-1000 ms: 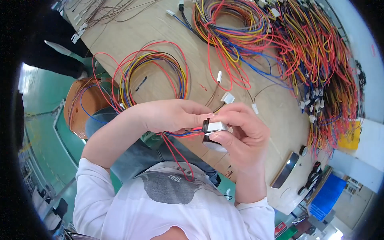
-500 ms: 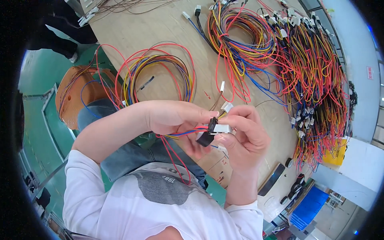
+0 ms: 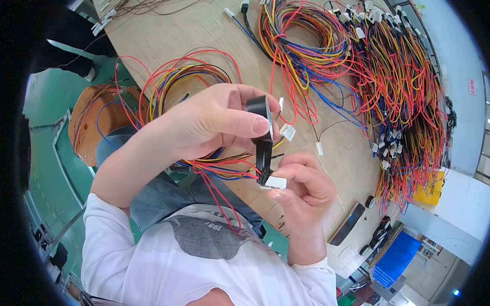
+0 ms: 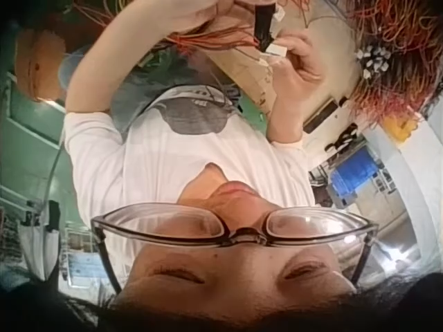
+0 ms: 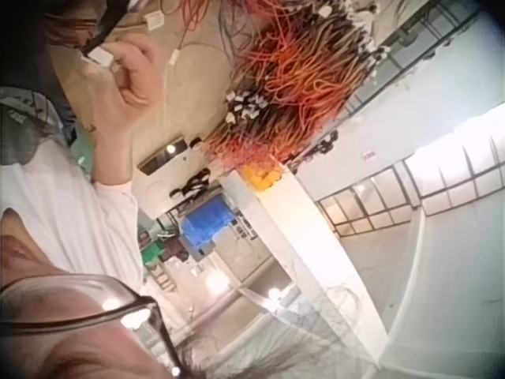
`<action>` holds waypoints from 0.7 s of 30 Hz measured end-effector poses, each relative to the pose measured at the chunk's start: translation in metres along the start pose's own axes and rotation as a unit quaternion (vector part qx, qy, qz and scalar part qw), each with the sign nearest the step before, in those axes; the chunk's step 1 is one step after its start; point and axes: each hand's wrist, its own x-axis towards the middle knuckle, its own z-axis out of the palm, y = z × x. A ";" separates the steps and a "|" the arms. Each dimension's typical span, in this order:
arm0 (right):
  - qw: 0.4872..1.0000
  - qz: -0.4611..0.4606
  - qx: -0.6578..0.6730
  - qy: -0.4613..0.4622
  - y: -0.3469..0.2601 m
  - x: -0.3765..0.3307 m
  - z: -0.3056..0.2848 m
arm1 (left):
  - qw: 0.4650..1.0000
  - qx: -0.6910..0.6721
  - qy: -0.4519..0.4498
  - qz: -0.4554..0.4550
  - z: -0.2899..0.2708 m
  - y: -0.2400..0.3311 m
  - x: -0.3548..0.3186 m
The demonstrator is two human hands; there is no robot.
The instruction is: Manually wrapping electrical tape around wire harness connectors in a factory assembly line.
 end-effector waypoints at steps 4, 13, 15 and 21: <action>0.998 0.046 0.041 0.011 0.000 -0.004 -0.003 | 0.997 0.082 0.008 0.013 0.007 0.004 0.002; 0.993 0.088 0.084 -0.012 -0.005 -0.007 -0.003 | 0.970 0.240 -0.027 -0.007 0.026 0.012 -0.001; 0.990 0.108 0.088 0.016 -0.004 -0.008 -0.001 | 0.956 0.293 -0.026 0.017 0.030 0.013 -0.004; 0.983 0.135 0.119 0.022 -0.001 -0.007 -0.003 | 0.941 0.325 -0.050 0.081 0.037 0.009 -0.014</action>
